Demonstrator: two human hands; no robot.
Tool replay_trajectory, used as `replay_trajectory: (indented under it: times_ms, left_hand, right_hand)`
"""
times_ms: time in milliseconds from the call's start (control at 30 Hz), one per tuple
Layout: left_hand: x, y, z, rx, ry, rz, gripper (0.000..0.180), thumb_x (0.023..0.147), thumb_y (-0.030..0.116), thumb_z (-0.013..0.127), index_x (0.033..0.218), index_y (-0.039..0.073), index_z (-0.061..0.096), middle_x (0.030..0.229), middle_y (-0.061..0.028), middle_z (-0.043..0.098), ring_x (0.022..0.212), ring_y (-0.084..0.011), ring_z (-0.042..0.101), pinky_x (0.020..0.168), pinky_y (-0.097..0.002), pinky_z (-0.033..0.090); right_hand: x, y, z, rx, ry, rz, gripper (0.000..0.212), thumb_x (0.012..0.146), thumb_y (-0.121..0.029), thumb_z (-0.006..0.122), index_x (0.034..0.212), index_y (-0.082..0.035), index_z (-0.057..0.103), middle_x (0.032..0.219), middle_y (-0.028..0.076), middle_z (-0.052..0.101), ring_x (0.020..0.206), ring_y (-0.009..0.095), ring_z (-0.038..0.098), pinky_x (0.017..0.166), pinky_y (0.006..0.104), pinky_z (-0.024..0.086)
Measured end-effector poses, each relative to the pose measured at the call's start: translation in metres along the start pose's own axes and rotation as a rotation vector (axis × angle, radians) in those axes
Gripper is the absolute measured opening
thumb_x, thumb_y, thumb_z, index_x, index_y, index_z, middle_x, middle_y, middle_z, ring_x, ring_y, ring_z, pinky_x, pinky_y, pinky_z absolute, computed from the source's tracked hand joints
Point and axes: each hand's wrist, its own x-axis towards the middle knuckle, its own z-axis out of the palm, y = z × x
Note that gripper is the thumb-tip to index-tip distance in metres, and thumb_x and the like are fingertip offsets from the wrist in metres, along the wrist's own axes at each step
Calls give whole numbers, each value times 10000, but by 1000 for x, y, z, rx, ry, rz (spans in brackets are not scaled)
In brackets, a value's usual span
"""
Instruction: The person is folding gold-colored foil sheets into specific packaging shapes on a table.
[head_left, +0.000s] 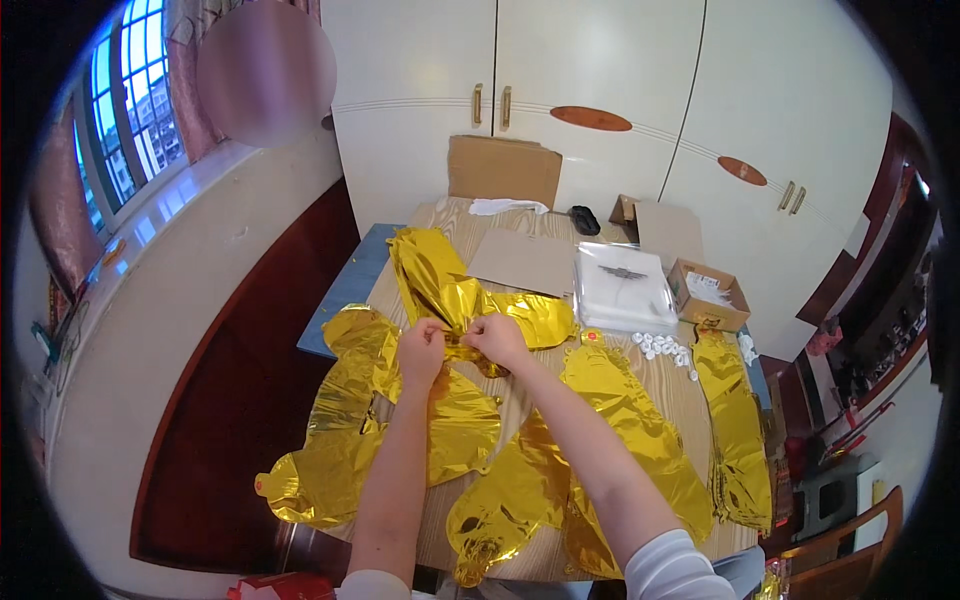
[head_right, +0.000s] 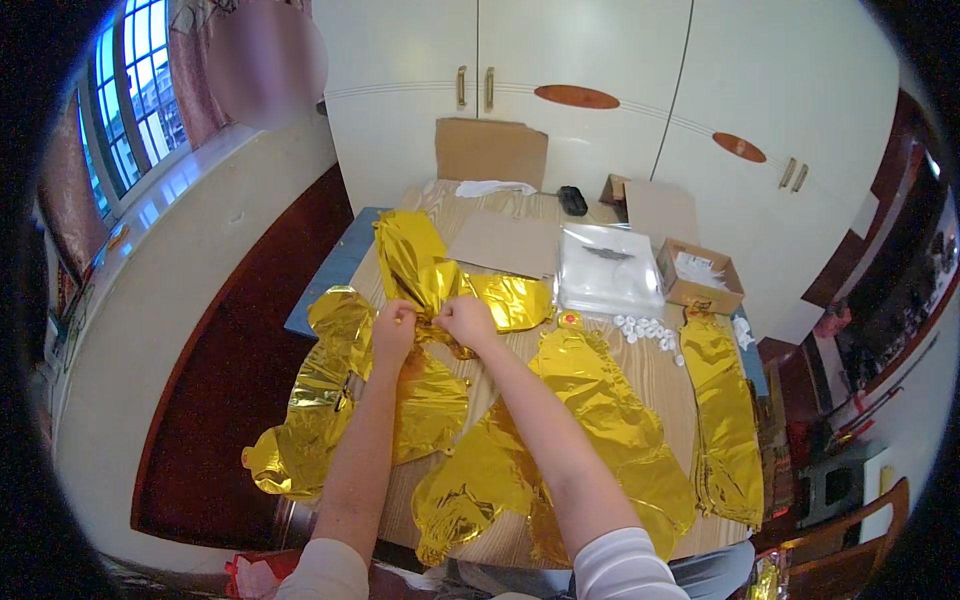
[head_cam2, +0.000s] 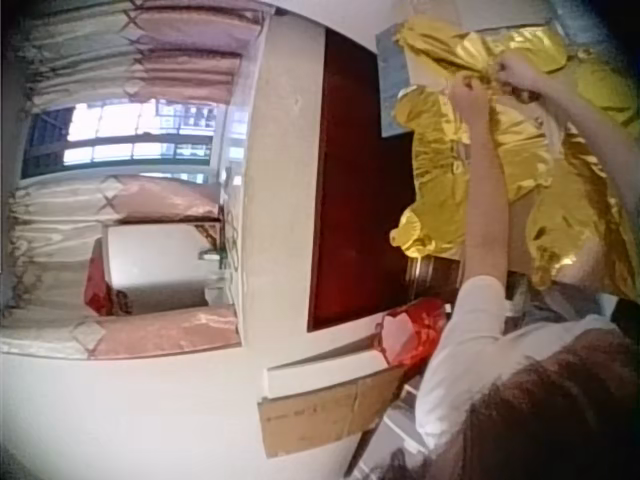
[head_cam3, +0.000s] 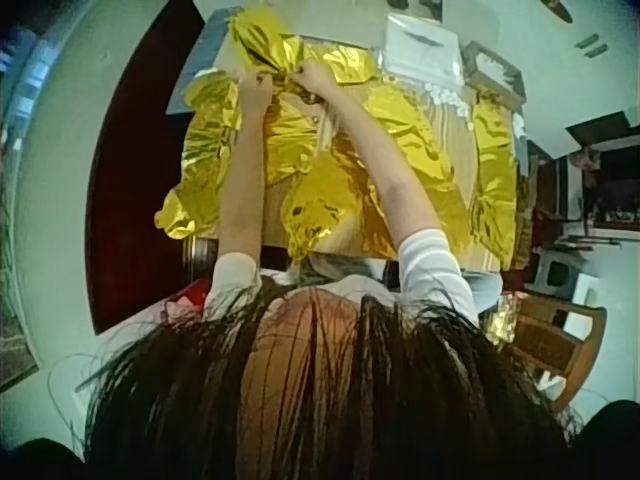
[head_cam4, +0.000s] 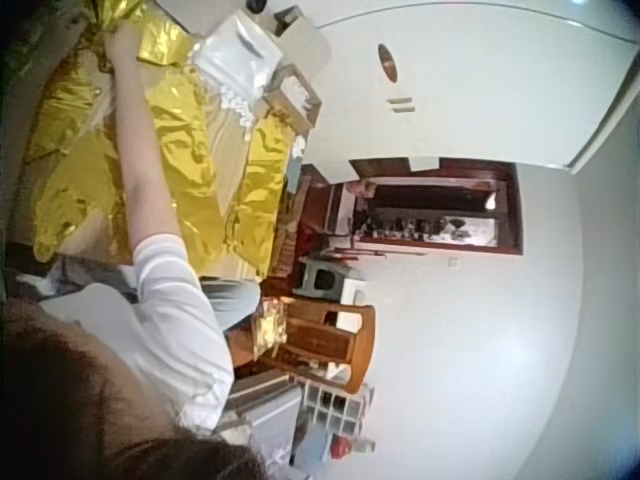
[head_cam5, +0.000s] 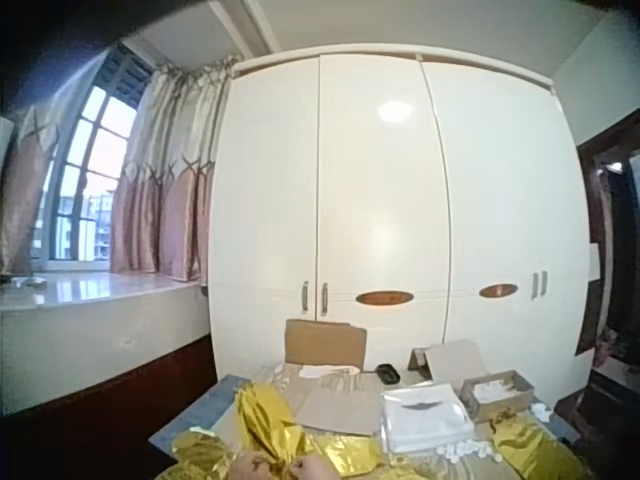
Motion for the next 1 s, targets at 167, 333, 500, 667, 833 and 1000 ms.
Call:
replay_trajectory:
  times_ms: [167, 333, 500, 667, 833, 1000]
  left_hand:
    - [-2, 3, 3, 179, -60, 78, 129, 826, 138, 623, 911, 81, 701, 785, -122, 691, 747, -306, 658, 683, -397, 504]
    - [-1, -1, 2, 345, -223, 139, 249, 851, 249, 604, 1051, 148, 712, 1059, -152, 695, 1053, -322, 623, 946, -462, 443]
    - [-11, 10, 6, 711, -471, 154, 460, 917, 471, 499, 1315, 263, 596, 1455, -125, 463, 1377, -364, 356, 1133, -510, 249]
    - [-11, 13, 0, 776, -534, 117, 515, 919, 561, 484, 1356, 300, 566, 1512, -109, 402, 1407, -382, 312, 1150, -512, 224]
    - [-13, 14, 10, 737, -504, 156, 528, 907, 581, 497, 1343, 294, 579, 1481, -118, 442, 1400, -388, 322, 1145, -512, 235]
    - [-5, 2, 6, 686, -516, 90, 528, 937, 584, 458, 1330, 254, 585, 1460, -123, 461, 1371, -410, 350, 1116, -530, 278]
  right_hand:
    - [4, 7, 1, 254, 85, 88, 247, 773, -251, 794, 772, -31, 682, 664, 83, 632, 598, 171, 592, 601, 325, 483]
    - [9, 6, -6, 153, 213, 53, 211, 834, -214, 717, 854, -25, 625, 750, 138, 653, 703, 284, 640, 652, 392, 497]
    - [28, -13, -54, -230, 241, -31, 150, 883, -146, 601, 986, -41, 570, 868, 214, 663, 828, 415, 640, 721, 520, 491]
    - [44, -65, -133, -397, 341, -43, 163, 924, -151, 534, 1061, -67, 509, 916, 220, 662, 845, 427, 634, 719, 534, 482]
    - [40, -76, -199, -367, 620, -212, 154, 949, -162, 508, 1096, -116, 498, 949, 172, 672, 837, 418, 634, 702, 517, 478]
    - [-24, -95, -231, -744, 517, -615, 282, 874, -128, 546, 1154, -117, 510, 869, 101, 676, 692, 296, 667, 546, 417, 501]
